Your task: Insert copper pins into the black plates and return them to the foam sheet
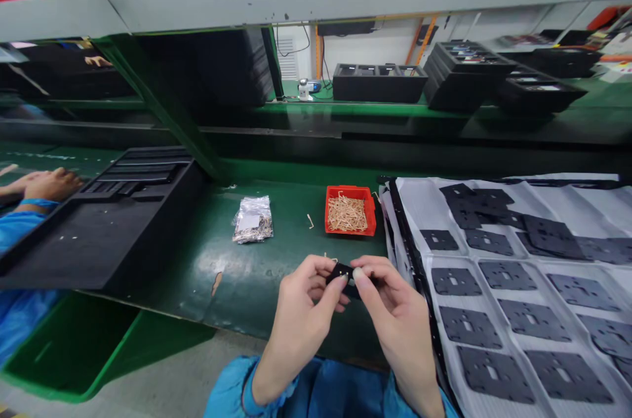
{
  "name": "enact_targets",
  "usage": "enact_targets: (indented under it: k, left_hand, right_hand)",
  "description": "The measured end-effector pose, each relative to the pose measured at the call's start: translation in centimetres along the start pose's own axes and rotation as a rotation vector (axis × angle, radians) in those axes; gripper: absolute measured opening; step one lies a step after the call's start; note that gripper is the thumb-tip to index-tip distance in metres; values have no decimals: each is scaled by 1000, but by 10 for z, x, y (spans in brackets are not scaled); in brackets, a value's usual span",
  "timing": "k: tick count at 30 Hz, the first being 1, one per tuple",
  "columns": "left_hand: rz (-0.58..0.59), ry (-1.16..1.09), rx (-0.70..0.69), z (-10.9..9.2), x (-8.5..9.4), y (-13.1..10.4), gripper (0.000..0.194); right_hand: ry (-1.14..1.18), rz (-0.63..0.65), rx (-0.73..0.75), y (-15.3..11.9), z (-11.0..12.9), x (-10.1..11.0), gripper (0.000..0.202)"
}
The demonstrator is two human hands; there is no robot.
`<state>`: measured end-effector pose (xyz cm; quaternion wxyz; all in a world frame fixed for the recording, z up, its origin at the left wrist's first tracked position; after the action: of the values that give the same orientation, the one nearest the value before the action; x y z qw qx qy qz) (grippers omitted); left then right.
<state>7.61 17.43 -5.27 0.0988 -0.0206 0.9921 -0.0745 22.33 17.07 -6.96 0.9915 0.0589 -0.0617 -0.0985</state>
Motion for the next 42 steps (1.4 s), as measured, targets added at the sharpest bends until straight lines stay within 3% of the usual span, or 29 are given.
enact_targets:
  k: [8,23,30,34,40,42]
  left_hand:
    - [-12,-88,33,-2,-3,-5,26]
    - [-9,21,-45,-4,-1,-16,16]
    - [8,76,-101,-6,-2,-19,15]
    - [-60,97,-163,-8,-5,-19,10]
    - [-133,146,-236,2,-7,-17,17]
    - [-165,139,-229,4,-4,-16,19]
  right_hand:
    - [72,-54,-80,-5,-3,-1,20]
    - [38,-63,-42,-5,5,-2,20]
    - [-36,-86,36,-11,6,-2,11]
    - [-117,-103,109,-15,9,-4,8]
    - [-363,-187,249,-24,19,-8,6]
    - [-353,-247,243,-27,18,-5,18]
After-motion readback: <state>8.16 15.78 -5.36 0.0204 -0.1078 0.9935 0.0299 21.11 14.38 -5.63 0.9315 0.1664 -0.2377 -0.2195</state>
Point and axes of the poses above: each hand's wrist, its own y-axis towards the middle knuckle, its own x-axis out of the back of the hand, z = x × y, the point moved 3 cm from there along y, towards the middle knuckle, and after that the axes turned 9 degrees about -y, right-handed, at the moved point
